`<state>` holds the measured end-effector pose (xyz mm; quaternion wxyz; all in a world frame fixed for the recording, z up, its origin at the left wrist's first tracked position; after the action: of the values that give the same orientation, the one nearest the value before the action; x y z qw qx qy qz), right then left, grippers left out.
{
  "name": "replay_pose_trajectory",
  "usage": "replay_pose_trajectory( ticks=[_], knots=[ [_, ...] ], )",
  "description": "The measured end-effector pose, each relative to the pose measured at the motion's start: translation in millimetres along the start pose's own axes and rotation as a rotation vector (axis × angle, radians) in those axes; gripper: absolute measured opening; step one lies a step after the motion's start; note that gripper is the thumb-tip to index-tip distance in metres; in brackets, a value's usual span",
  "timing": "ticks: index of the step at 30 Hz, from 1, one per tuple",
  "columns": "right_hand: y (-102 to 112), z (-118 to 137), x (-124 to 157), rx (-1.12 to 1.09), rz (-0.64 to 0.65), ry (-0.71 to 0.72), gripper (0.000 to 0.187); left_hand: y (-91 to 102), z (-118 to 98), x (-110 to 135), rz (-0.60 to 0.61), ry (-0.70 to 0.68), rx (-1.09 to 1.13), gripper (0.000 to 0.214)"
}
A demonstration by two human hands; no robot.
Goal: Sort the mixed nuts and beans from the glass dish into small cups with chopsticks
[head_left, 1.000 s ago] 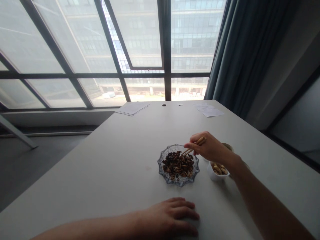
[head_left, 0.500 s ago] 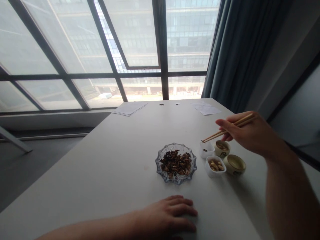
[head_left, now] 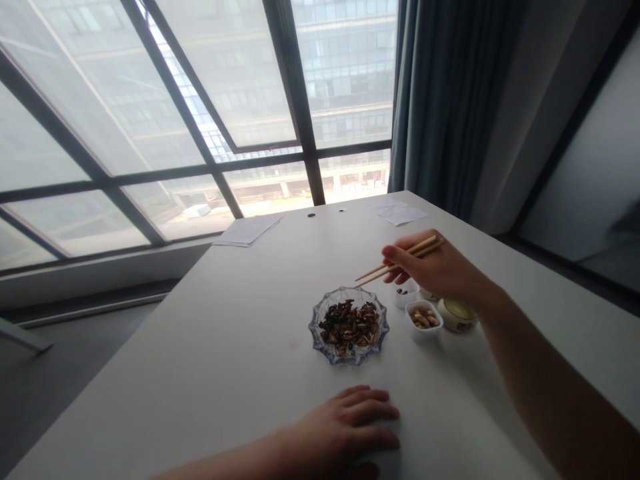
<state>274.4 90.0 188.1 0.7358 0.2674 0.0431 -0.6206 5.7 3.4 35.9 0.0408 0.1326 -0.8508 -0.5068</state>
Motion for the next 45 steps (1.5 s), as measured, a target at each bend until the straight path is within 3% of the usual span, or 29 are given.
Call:
replay_pose_trajectory(
  ticks=[4, 8, 13, 17, 27, 34, 41, 45],
  knots=[
    [-25.5, -25.8, 19.9, -0.089, -0.072, -0.014, 0.051, -5.0, 3.9, 1.7, -0.001, -0.012, -0.017, 0.039],
    [-49.2, -54.5, 61.5, -0.091, -0.257, -0.074, 0.053, -9.4, 7.6, 2.8, -0.026, -0.029, -0.021, 0.041],
    [-72.8, -75.9, 97.7, -0.287, -0.521, -0.178, 0.052, -12.6, 10.9, 4.6, -0.054, -0.037, -0.007, 0.043],
    [-87.1, -83.5, 99.9, -0.403, -0.587, -0.206, 0.053, -11.8, 11.3, 4.6, -0.032, -0.018, -0.018, 0.044],
    [-104.7, -96.9, 96.4, -0.385, -0.616, -0.190, 0.060, -7.7, 9.5, 2.6, -0.026, -0.011, -0.026, 0.045],
    [-95.8, -90.7, 99.6, -0.315, -0.711, -0.126, 0.059, -7.1, 9.9, 1.1, -0.037, -0.017, -0.001, 0.044],
    [-39.1, -79.5, 106.4, -0.154, -0.915, -0.022, 0.058, -6.3, 9.1, -0.3, -0.049, -0.027, 0.010, 0.044],
    [-17.4, -81.1, 109.1, -0.088, -0.938, -0.004, 0.055, -5.6, 8.2, -0.5, -0.040, -0.023, 0.011, 0.043]
  ],
)
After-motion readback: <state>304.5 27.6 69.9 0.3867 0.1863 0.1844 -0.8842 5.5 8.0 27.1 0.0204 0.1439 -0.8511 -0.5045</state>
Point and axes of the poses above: each hand's wrist, its own x-axis away from the middle knuckle, its own y-axis out of the back of the hand, z = x × y, the point moved 1 cm from there along -x, towards the middle knuckle, and after that the axes turned 3 degrees about y, right-handed, at the moved point
